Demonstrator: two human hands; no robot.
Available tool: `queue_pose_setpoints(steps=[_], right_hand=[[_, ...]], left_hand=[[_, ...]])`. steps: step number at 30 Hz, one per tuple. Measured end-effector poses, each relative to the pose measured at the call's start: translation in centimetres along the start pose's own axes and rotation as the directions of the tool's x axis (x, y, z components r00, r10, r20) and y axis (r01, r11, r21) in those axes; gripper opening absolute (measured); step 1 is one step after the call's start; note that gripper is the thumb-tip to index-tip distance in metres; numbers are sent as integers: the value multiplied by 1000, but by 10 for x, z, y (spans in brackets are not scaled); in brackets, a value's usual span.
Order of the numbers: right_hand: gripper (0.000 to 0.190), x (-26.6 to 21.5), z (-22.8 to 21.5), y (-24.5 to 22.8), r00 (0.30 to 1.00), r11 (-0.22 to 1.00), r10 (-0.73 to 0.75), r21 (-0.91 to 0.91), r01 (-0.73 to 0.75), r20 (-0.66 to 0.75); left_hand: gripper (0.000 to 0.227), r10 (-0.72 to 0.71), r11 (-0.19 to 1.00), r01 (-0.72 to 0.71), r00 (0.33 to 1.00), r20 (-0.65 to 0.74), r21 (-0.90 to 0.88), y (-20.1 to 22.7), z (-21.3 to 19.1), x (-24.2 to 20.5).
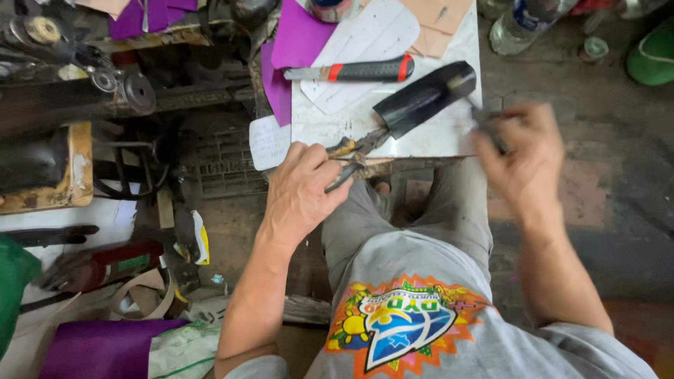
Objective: The person applies dark glue to a shoe sole piece using a small brush, repeatedly dipping the brush into a container and spreading the adhesive across the surface. The person holds the sole piece with pliers and occasionally repositions it on the workbench.
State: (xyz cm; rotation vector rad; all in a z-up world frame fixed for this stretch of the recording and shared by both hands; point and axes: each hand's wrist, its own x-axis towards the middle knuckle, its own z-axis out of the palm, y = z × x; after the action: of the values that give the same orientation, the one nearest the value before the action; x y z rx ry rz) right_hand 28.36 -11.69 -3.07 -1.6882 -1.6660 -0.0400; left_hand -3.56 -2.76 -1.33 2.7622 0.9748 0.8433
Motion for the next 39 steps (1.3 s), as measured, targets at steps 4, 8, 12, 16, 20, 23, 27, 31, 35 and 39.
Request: queue_pose_setpoints(steps=[4, 8, 12, 16, 20, 23, 27, 31, 35, 39], right_hand=[[15, -4, -12, 27, 984, 983, 100, -137, -121, -151], [19, -11, -12, 8, 993, 999, 36, -5, -37, -109], [20, -13, 1, 8, 999, 996, -49, 72, 50, -11], [19, -23, 7, 55, 983, 996, 80, -29, -86, -162], [36, -14, 11, 36, 948, 979, 170, 157, -131, -269], [47, -4, 25, 17, 916, 963, 208, 237, -130, -344], [40, 15, 49, 1, 885, 825, 268, 565, -7, -382], [34, 27, 67, 2, 891, 739, 291, 673, 21, -348], [33, 23, 72, 15, 882, 740, 373, 666, -95, -289], [34, 20, 78, 24, 840, 611, 485, 781, -126, -244]], left_hand=[[30, 8, 998, -10, 1000, 25, 57, 4, -5, 5], [30, -15, 999, 11, 997, 71, 51, 2, -2, 5], [30, -29, 999, 27, 997, 73, 30, 2, -2, 7], [33, -30, 999, 29, 996, 80, 14, 0, -2, 5], [33, -31, 999, 29, 994, 104, 16, -1, -4, 10], [34, -61, 998, 57, 987, 152, 27, -2, -7, 14], [29, -70, 997, 74, 984, 167, -18, -1, -11, 15], [35, -175, 977, 197, 957, 231, -76, -8, -13, 20], [38, -224, 958, 266, 930, 293, -111, -25, -17, 20], [35, -324, 904, 411, 837, 441, -117, -32, -32, 24]])
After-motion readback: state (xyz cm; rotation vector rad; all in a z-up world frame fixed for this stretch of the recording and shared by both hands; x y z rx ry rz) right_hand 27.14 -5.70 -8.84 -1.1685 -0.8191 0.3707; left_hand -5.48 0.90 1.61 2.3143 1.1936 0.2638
